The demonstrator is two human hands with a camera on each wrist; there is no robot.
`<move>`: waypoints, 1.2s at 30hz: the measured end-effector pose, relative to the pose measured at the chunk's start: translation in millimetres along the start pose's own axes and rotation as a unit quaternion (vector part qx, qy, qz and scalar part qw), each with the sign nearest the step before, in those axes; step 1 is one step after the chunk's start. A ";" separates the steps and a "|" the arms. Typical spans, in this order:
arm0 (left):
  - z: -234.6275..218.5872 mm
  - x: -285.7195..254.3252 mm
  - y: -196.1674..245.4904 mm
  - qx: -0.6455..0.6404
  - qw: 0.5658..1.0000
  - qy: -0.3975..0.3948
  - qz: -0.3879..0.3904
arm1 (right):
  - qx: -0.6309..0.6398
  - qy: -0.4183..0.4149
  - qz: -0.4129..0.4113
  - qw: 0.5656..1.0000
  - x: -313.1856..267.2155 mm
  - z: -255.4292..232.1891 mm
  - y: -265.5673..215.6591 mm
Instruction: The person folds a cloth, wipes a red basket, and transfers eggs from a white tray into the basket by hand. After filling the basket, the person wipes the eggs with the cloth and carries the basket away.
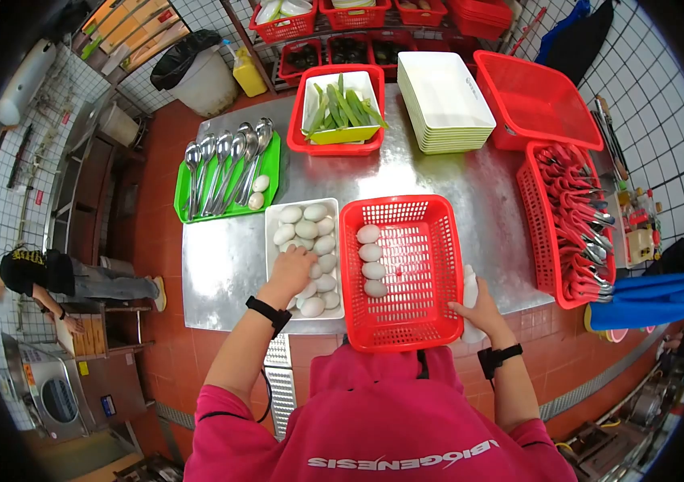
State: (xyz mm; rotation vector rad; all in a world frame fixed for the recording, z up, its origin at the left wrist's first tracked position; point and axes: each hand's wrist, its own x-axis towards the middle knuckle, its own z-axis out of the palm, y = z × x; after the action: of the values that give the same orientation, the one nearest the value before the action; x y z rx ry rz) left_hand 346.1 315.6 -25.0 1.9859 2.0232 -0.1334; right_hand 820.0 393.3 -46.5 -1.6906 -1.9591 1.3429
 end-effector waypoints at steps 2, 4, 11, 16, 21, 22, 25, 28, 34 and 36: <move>2.8 0.5 -2.1 0.016 1.000 -0.004 -0.007 | 0.010 0.004 -0.007 1.000 1.3 2.6 4.6; 3.8 2.5 -4.6 0.026 1.000 -0.010 0.002 | 0.012 0.003 -0.008 1.000 1.8 2.7 6.8; -6.5 9.5 -11.6 0.038 0.998 -0.052 0.019 | 0.028 -0.020 0.018 0.999 -1.7 -3.4 -12.4; -11.9 4.6 -12.8 -0.019 0.999 -0.035 0.026 | 0.015 -0.014 0.025 0.999 -1.6 -3.1 -14.1; -11.3 2.4 -13.9 -0.043 0.998 -0.051 0.014 | 0.026 -0.022 0.022 0.999 -0.2 -2.6 -10.4; -10.4 1.6 -14.4 -0.053 0.997 -0.049 0.012 | 0.020 -0.019 0.024 0.999 -1.6 -3.7 -15.0; -5.5 1.3 -16.2 -0.077 0.996 -0.038 0.013 | 0.012 -0.014 0.012 1.000 0.1 -1.1 -8.7; -5.4 0.2 -14.8 -0.099 0.995 -0.019 0.018 | 0.013 -0.010 -0.001 1.000 1.6 0.6 1.0; -6.1 -1.4 -14.7 -0.122 0.992 -0.017 0.009 | 0.006 -0.009 -0.001 1.000 1.2 -0.7 -1.2; -5.1 -2.1 -15.7 -0.133 0.991 -0.015 0.010 | 0.006 -0.008 -0.003 1.000 1.2 -0.9 -0.9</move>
State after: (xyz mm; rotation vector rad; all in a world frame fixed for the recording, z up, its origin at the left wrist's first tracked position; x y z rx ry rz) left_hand 329.8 314.3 -21.8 1.8262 1.8897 0.1046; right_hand 819.6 394.8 -45.8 -1.6706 -1.9593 1.3686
